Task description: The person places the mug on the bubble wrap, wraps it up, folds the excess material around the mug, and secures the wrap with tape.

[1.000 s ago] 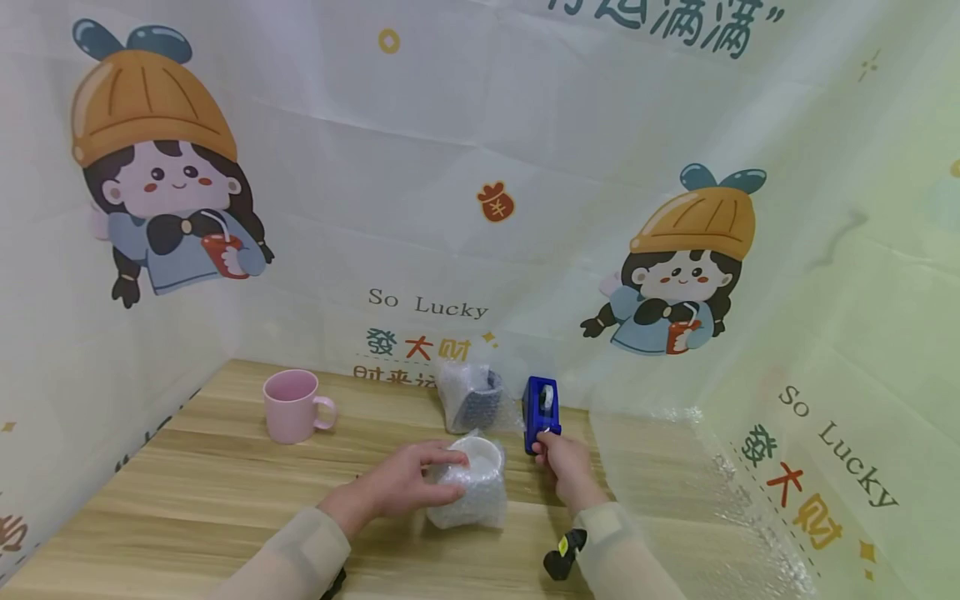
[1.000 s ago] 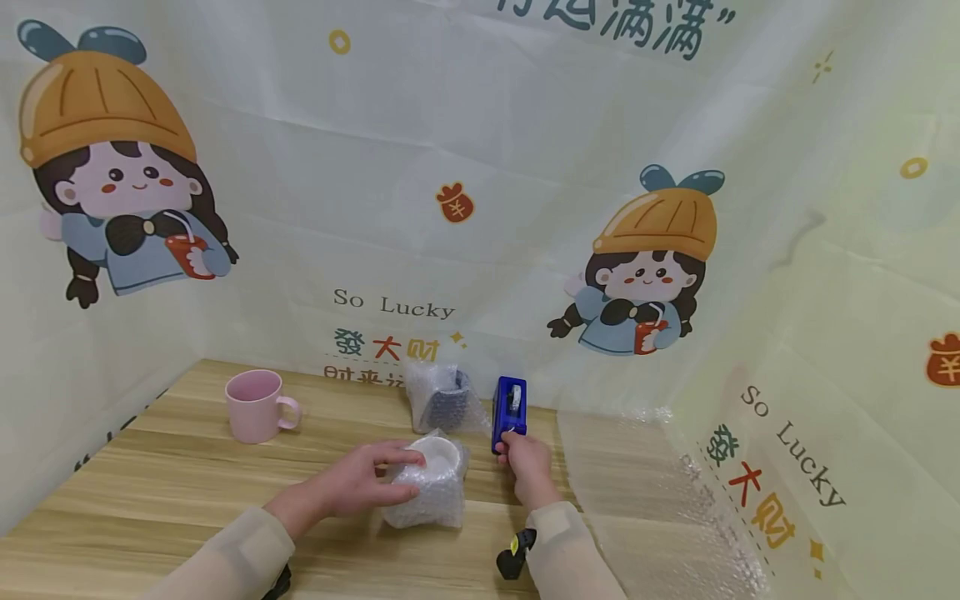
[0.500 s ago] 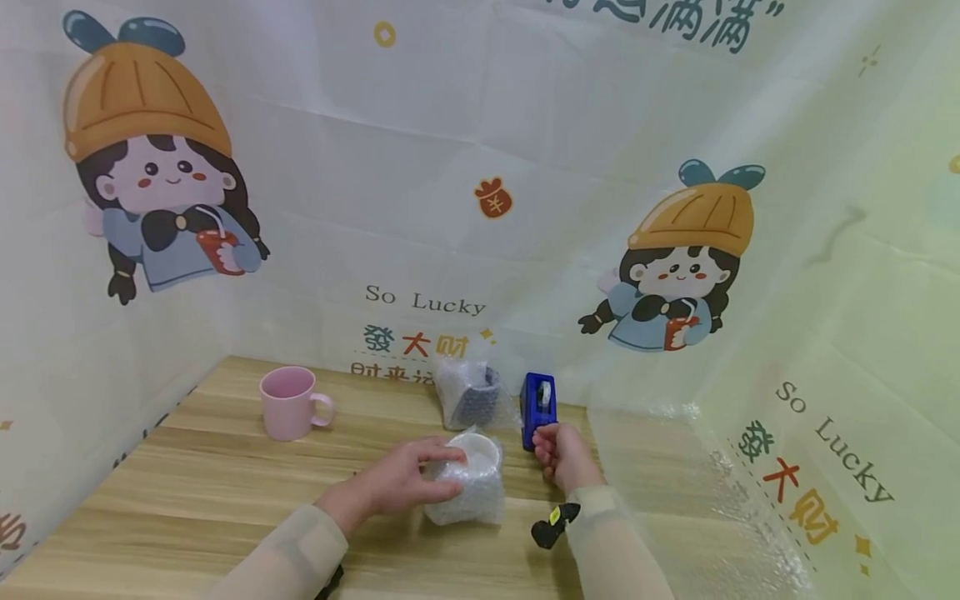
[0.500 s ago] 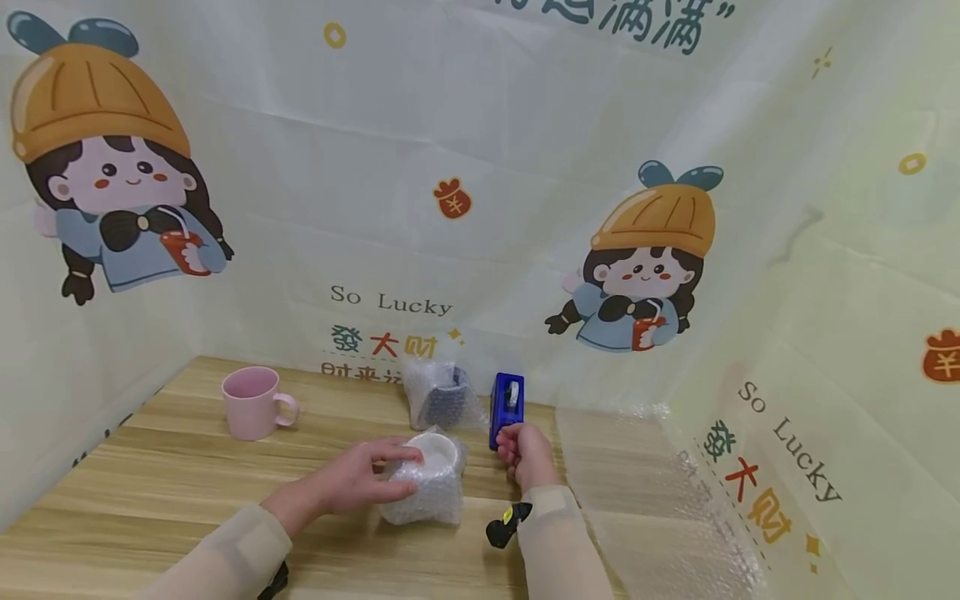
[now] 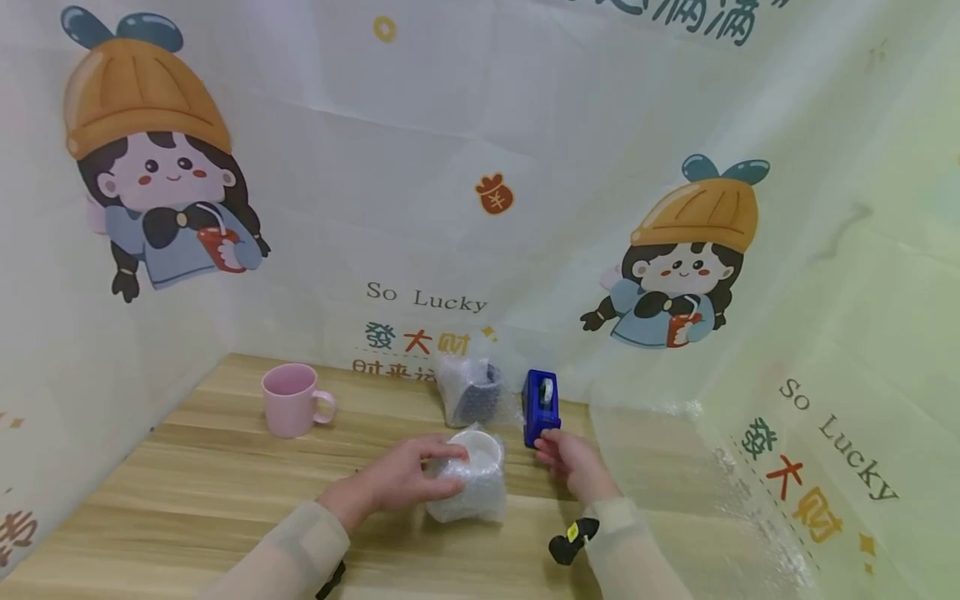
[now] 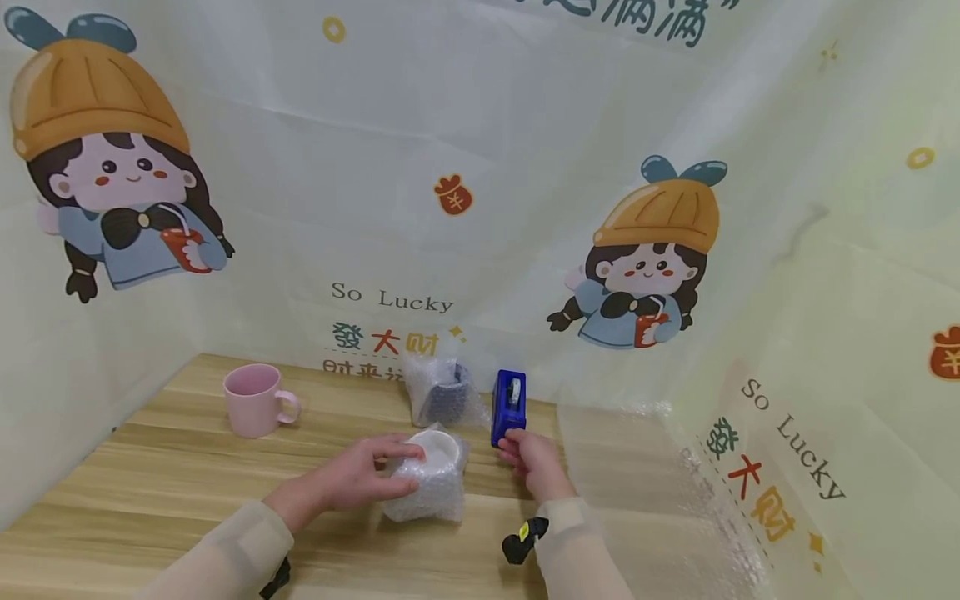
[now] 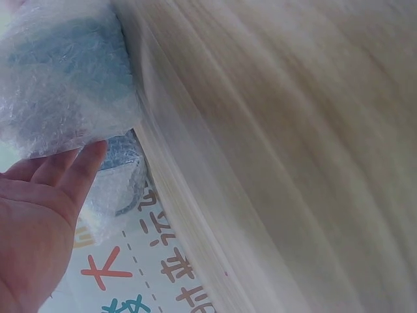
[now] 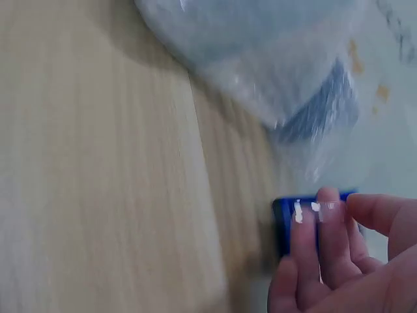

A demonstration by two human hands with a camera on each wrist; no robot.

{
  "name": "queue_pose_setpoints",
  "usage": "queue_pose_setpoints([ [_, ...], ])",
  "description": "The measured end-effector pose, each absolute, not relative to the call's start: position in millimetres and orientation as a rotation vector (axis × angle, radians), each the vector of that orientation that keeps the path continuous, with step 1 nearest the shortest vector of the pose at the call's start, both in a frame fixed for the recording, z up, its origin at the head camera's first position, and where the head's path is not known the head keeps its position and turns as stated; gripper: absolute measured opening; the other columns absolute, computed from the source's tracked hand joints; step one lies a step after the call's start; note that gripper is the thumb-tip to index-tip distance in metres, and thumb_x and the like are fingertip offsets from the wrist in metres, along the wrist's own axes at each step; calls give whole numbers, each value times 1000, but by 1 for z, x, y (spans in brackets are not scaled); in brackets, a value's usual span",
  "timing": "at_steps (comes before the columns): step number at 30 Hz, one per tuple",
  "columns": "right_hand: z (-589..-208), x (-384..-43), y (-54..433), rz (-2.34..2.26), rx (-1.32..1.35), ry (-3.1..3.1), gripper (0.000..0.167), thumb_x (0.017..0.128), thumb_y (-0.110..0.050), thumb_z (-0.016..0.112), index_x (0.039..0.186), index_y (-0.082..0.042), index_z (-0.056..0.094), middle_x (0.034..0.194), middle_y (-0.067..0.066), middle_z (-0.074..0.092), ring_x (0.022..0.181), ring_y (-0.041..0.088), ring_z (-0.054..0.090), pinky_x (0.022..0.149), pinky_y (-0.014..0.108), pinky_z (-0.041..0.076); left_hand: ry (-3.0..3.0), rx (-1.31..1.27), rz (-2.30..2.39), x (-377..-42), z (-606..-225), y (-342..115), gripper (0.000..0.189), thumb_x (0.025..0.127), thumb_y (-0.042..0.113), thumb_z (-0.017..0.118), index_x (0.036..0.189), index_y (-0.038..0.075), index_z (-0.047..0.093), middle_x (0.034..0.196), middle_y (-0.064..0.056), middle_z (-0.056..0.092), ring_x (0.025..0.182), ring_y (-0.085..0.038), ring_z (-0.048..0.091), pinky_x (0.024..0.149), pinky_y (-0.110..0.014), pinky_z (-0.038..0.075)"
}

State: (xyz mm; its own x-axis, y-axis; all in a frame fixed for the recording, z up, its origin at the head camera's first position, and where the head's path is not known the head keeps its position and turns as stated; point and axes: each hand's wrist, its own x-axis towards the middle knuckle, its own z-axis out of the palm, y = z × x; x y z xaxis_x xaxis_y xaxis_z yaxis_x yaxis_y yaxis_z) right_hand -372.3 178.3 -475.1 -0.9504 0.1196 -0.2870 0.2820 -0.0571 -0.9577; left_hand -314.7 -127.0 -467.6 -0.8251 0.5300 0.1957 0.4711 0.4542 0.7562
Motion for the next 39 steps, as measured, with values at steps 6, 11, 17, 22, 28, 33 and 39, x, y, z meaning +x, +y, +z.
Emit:
queue_pose_setpoints([
  [6,-440,-354,160,-1944,197,2442,34,108,-17,64,128,9,73,106,12,84,87,12,77,88,32,63,2653,891,1312,-315,-465,-129,53,96,39,83,141,13,74,159,-25,59,143,-48,59,119,-63,51],
  [11,-411,-327,152,-1924,59,2451,31,110,-23,65,126,0,77,115,13,84,92,14,80,89,32,62,2655,915,1296,-315,-466,-128,52,96,40,82,140,13,74,159,-23,60,142,-46,61,118,-62,52],
  [17,-383,-300,143,-1984,-108,2287,30,108,-19,66,126,3,75,110,7,84,89,11,80,90,28,65,2652,927,1307,-316,-465,-125,51,96,38,82,139,12,75,157,-21,62,141,-43,63,117,-59,54],
  [22,-374,-290,130,-1911,-232,2227,33,107,-22,67,129,3,73,114,7,85,91,10,80,90,27,62,2656,933,1307,-316,-465,-124,50,95,37,83,137,12,76,156,-20,63,139,-42,64,116,-57,55],
  [28,-381,-295,112,-1882,-242,2266,32,107,-24,69,126,0,77,114,10,85,97,17,81,95,37,64,2648,904,1308,-316,-466,-126,53,92,41,85,138,15,76,157,-18,63,138,-39,64,113,-55,58],
  [33,-391,-306,104,-1901,-214,2293,31,107,-23,67,126,-1,77,115,12,84,98,18,81,94,37,65,2649,879,1307,-316,-466,-126,59,88,45,90,138,17,76,159,-17,61,142,-40,61,117,-59,53],
  [39,-396,-317,99,-1926,-192,2289,30,108,-22,66,127,-1,76,118,14,83,97,16,80,91,35,64,2665,836,1311,-316,-465,-123,60,89,48,90,138,16,77,160,-19,60,146,-44,58,122,-62,49],
])
